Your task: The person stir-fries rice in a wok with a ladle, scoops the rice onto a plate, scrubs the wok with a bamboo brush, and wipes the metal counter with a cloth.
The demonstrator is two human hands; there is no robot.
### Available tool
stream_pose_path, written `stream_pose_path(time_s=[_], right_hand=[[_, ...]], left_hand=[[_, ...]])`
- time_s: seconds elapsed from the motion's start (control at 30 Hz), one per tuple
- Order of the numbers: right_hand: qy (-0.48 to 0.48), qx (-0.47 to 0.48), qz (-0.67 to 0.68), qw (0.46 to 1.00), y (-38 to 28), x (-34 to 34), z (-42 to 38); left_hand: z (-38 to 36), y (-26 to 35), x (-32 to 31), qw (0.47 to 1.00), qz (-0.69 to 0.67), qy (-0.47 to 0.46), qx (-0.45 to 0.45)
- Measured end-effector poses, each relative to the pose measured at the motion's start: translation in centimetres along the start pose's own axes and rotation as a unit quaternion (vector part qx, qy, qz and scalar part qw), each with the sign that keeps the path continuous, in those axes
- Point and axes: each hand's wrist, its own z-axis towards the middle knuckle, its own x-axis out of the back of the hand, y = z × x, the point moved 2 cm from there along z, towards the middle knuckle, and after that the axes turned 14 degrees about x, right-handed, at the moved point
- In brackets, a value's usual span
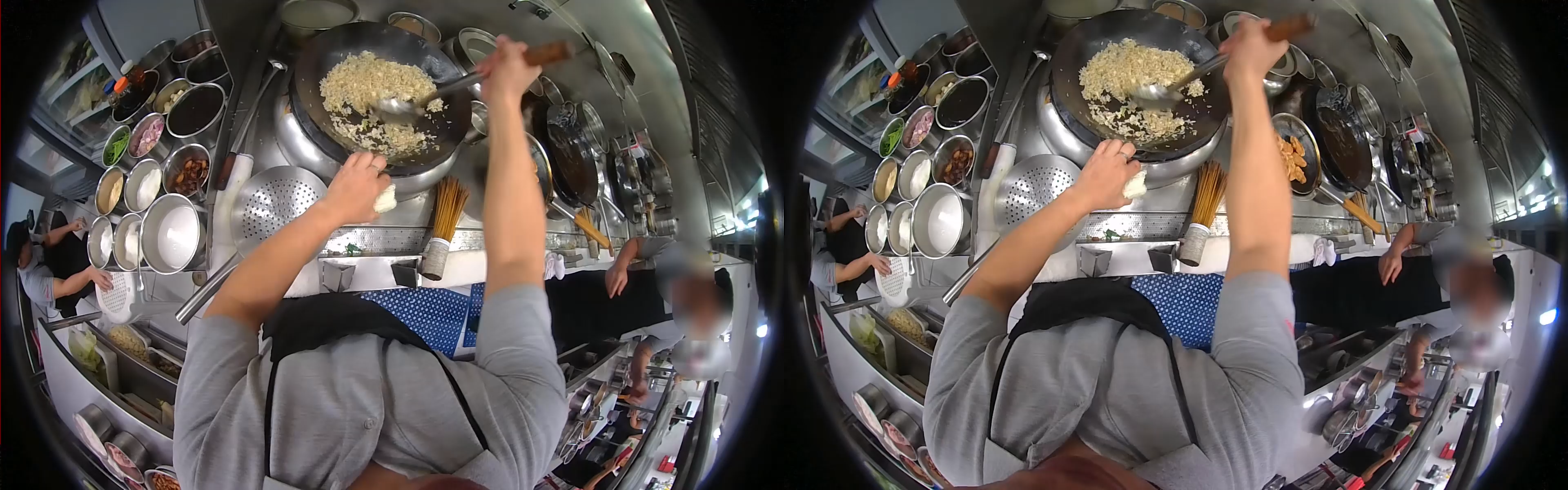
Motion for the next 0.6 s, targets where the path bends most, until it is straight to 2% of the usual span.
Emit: stream_pose_path(time_s=[0.07, 0.1, 0.17, 0.2, 0.23, 0.3, 0.33, 0.4, 0.5, 0.53, 0.57, 0.6], right_hand=[[0.019, 0.010, -0.046, 0.999, -1.9, -1.5, 3.4], [0.017, 0.060, -0.030, 0.998, -2.2, -1.0, 3.4], [0.044, 0.122, -0.038, 0.991, 1.5, 1.0, 1.1], [0.027, 0.105, -0.067, 0.992, 3.4, 1.1, -1.3], [-0.007, 0.084, -0.028, 0.996, 3.1, -0.4, -2.0], [-0.086, -0.039, 0.004, 0.996, 3.5, -3.1, 0.6], [-0.075, -0.035, 0.004, 0.997, 1.8, -3.9, 0.9], [-0.060, -0.015, 0.014, 0.998, -0.9, -6.8, 1.5], [-0.088, 0.161, 0.064, 0.981, 2.7, -5.2, -1.5], [-0.079, 0.135, -0.002, 0.988, 5.9, -4.2, -3.1], [-0.067, 0.115, 0.044, 0.990, 7.9, -3.7, -3.3], [-0.111, 0.141, -0.025, 0.983, 8.5, -5.1, -1.4]], left_hand=[[0.1, -0.2, 0.1, 1.000, 0.009, 0.002, -0.007], [0.0, -0.2, -0.1, 1.000, 0.011, 0.003, -0.009], [0.0, -0.1, -0.3, 1.000, 0.005, 0.018, -0.004], [-0.1, 0.0, -0.5, 1.000, 0.004, 0.017, -0.002], [0.0, 0.0, -0.4, 1.000, 0.007, 0.019, -0.001], [0.1, 0.1, 0.1, 1.000, 0.005, -0.017, 0.016], [0.1, 0.3, 0.2, 0.999, 0.004, -0.036, 0.021], [0.0, 0.2, 0.4, 1.000, 0.012, -0.021, 0.008], [0.0, 0.2, 0.2, 1.000, 0.008, -0.008, 0.011], [-0.3, 0.3, 0.1, 1.000, 0.007, -0.008, 0.011], [-0.3, 0.4, 0.1, 1.000, 0.014, -0.009, 0.011], [0.2, 0.1, 0.3, 1.000, 0.024, -0.003, 0.012]])
